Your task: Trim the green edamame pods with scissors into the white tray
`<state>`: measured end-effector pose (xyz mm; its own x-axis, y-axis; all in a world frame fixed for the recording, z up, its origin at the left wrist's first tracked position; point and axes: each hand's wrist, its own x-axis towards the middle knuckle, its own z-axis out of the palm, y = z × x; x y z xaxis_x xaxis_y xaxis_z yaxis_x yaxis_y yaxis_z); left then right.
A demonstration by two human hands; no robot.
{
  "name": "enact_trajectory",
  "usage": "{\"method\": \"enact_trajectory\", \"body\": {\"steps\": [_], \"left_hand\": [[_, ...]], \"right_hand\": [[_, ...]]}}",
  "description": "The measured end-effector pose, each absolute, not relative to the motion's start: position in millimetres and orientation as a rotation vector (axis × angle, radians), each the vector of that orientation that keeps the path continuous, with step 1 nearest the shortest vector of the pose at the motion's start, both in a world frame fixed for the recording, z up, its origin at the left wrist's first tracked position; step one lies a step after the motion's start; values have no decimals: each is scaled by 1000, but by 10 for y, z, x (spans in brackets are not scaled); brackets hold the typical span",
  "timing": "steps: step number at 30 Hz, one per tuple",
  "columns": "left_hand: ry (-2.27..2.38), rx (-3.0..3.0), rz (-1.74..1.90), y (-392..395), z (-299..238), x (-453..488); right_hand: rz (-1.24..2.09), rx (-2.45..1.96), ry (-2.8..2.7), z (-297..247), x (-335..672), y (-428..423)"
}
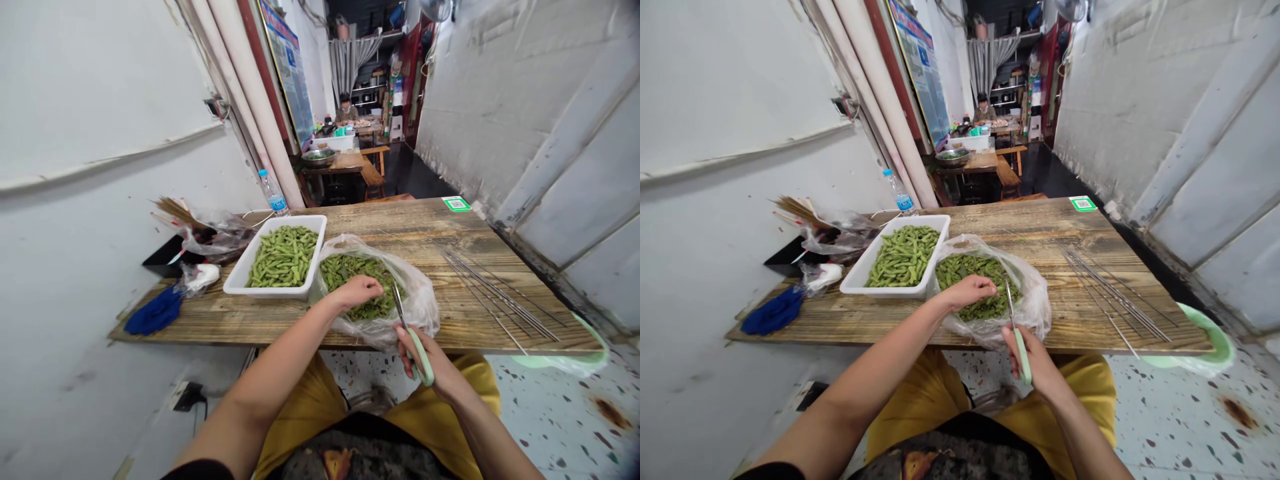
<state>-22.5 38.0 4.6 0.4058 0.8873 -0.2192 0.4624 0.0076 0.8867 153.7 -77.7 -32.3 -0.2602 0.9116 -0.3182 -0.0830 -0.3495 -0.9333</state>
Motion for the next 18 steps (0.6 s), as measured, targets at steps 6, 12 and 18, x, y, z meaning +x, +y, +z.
{"method": "enact_trajectory", "body": {"steps": [6, 12, 18], "left_hand": [[1123, 1483, 542, 316, 82, -228], [1052, 1253, 542, 299, 39, -241], [1011, 986, 564, 275, 16, -270]], "right_hand": [[1721, -1218, -1129, -287, 1488, -735], [1746, -1219, -1124, -273, 1432, -738], [1710, -1256, -1064, -249, 1403, -761]]}}
